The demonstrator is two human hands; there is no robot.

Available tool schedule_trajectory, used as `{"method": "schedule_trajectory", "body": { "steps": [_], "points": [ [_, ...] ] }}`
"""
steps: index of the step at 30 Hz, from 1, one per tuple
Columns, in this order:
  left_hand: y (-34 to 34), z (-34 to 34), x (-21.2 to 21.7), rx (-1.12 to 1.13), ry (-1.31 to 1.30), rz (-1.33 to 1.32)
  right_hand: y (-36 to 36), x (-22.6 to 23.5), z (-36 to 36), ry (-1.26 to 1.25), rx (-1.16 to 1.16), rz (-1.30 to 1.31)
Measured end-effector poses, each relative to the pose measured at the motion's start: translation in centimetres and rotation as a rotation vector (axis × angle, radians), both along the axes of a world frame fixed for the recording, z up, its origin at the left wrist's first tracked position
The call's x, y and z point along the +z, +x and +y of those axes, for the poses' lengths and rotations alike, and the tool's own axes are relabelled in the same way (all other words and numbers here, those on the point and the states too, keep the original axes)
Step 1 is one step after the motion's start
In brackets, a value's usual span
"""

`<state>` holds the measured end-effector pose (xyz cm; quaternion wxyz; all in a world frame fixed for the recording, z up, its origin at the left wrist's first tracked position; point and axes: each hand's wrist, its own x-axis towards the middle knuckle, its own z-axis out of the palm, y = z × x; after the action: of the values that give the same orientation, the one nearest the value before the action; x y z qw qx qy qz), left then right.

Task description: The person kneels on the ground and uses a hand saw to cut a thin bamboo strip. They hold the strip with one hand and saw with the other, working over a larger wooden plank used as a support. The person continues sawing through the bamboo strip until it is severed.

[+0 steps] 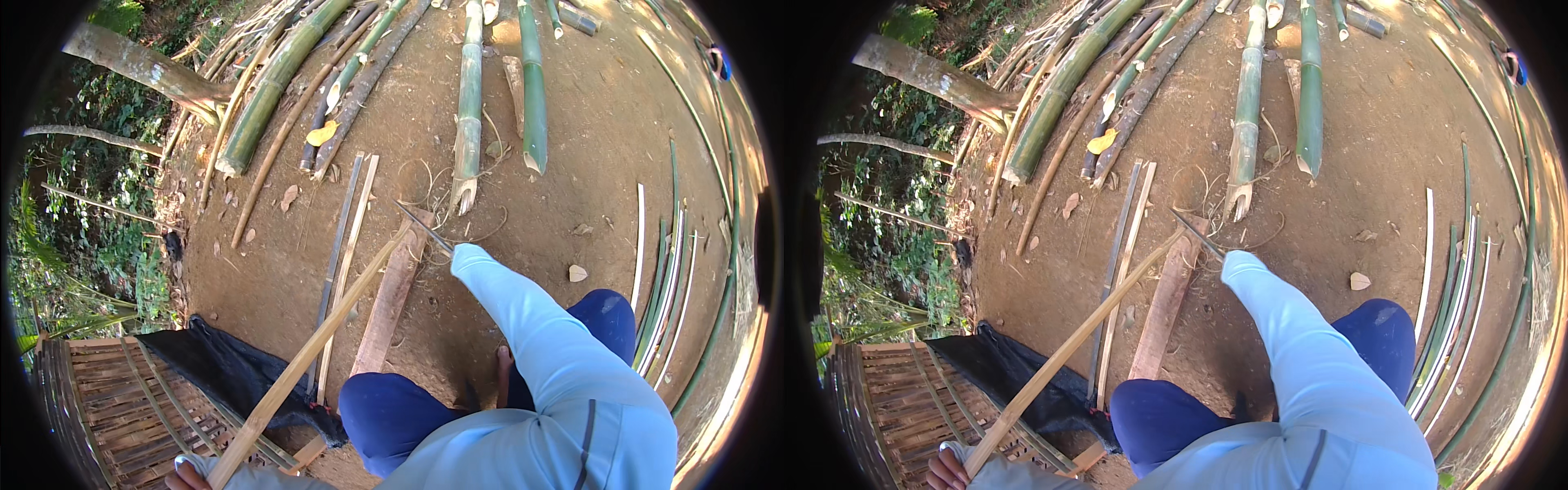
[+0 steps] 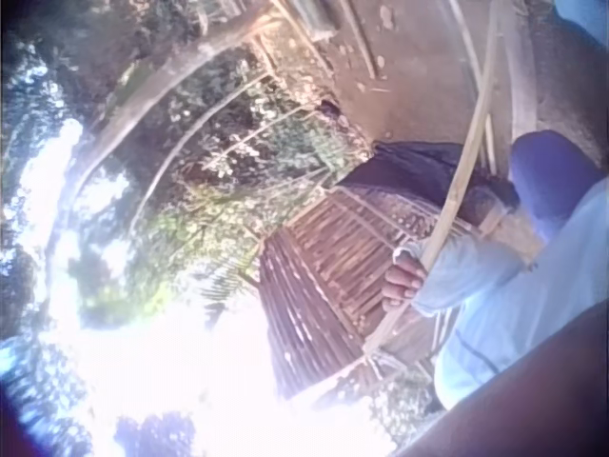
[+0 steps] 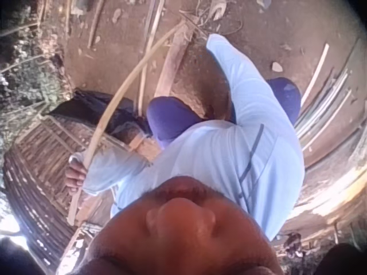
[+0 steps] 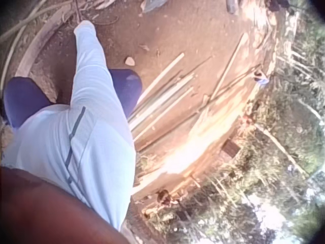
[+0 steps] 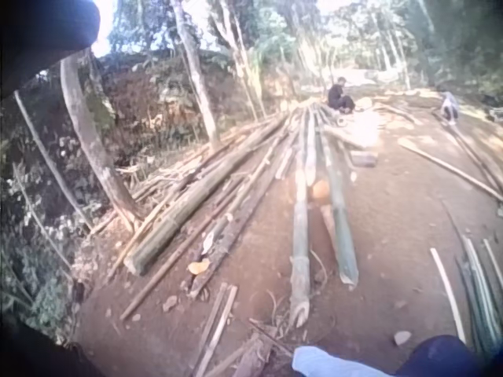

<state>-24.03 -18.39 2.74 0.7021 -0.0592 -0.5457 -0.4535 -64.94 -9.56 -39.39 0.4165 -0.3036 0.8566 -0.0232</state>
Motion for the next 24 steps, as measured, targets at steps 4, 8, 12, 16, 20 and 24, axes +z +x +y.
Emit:
{"method": "schedule_trajectory", "body": {
  "steps": [4,8,12,16,20,24],
  "points": [
    [0.4,0.1,-0.4,0.047,0.0,-0.016,0.6,-0.8,-0.7,-0.015,0.003,-0.063],
    [1.4,-0.2,-0.6,0.053,0.019,0.003,5.1,3.8,-1.4,-0.276,0.108,0.026],
    [0.4,-0.4,-0.4,-0.007,0.022,0.026,3.5,1.4,-1.5,-0.367,0.021,0.011],
    [0.2,-0.4,-0.5,-0.036,0.028,0.039,1.9,0.0,-2.6,-0.2,0.043,-0.002],
    [1.2,-0.4,-0.7,-0.011,0.052,0.035,4.2,2.6,-1.8,-0.488,0.168,0.038],
    [-1.8,-1.0,0.0,-0.111,0.05,0.038,-2.0,-6.5,-2.6,-0.159,0.005,-0.079]
  ]
}}
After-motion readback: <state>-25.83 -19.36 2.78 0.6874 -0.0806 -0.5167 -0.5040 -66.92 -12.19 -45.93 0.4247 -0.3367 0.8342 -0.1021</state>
